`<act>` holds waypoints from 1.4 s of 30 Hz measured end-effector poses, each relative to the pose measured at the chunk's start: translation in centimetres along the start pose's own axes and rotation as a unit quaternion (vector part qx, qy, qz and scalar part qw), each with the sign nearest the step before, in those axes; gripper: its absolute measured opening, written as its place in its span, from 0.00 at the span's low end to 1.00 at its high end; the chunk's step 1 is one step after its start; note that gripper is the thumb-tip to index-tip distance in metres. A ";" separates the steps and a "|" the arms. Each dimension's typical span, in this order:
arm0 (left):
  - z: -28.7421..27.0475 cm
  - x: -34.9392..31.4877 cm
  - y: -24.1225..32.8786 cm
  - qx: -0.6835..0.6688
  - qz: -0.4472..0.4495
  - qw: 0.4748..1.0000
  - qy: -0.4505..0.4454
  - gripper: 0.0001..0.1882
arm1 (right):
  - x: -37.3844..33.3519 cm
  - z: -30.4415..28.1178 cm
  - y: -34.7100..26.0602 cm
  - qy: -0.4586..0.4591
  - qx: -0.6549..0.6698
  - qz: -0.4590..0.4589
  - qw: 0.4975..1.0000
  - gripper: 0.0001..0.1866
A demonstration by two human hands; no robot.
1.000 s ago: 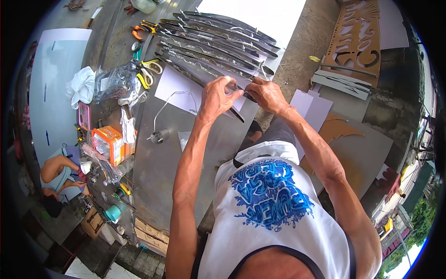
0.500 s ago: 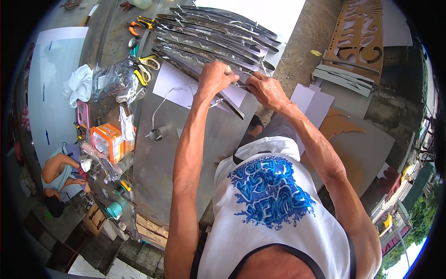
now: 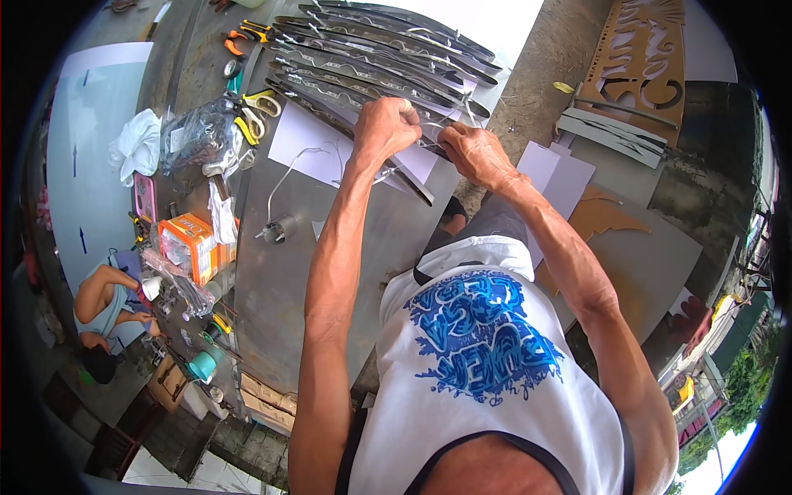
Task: The person assembles a lighting fixture by inserting a small bulb into a socket and securing it with a plastic nut. They then attach a zip tie to the fixture's wire and tighten it by hand. The person repeats this process for multiple fixtures lined up on the workbench.
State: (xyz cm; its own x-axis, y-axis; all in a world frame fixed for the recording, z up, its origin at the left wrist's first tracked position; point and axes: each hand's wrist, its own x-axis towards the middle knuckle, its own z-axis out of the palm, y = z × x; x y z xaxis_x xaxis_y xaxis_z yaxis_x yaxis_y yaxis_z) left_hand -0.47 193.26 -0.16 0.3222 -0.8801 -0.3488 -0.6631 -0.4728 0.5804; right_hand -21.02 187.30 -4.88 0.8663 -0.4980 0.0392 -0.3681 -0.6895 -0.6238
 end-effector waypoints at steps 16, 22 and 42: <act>1.3 -2.6 -2.6 -0.089 0.112 0.985 0.097 0.09 | -1.3 0.0 -3.9 0.105 -0.184 -0.127 0.969 0.10; 1.2 -2.4 -2.9 -0.004 0.176 0.979 0.104 0.11 | -1.3 -0.1 -3.6 0.084 -0.203 -0.133 0.967 0.11; 1.8 -2.5 -2.9 -0.044 0.206 0.975 0.071 0.10 | 1.9 -3.2 0.5 -0.027 -0.127 -0.184 0.974 0.07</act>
State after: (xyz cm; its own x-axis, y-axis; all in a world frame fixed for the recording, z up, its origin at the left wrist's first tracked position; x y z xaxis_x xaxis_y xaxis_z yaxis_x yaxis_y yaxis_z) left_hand -0.54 196.86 -2.27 0.1358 -0.9903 0.0295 -0.6980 -0.0745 0.7123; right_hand -20.64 184.35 -2.62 0.9695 -0.1684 0.1778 -0.0947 -0.9273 -0.3620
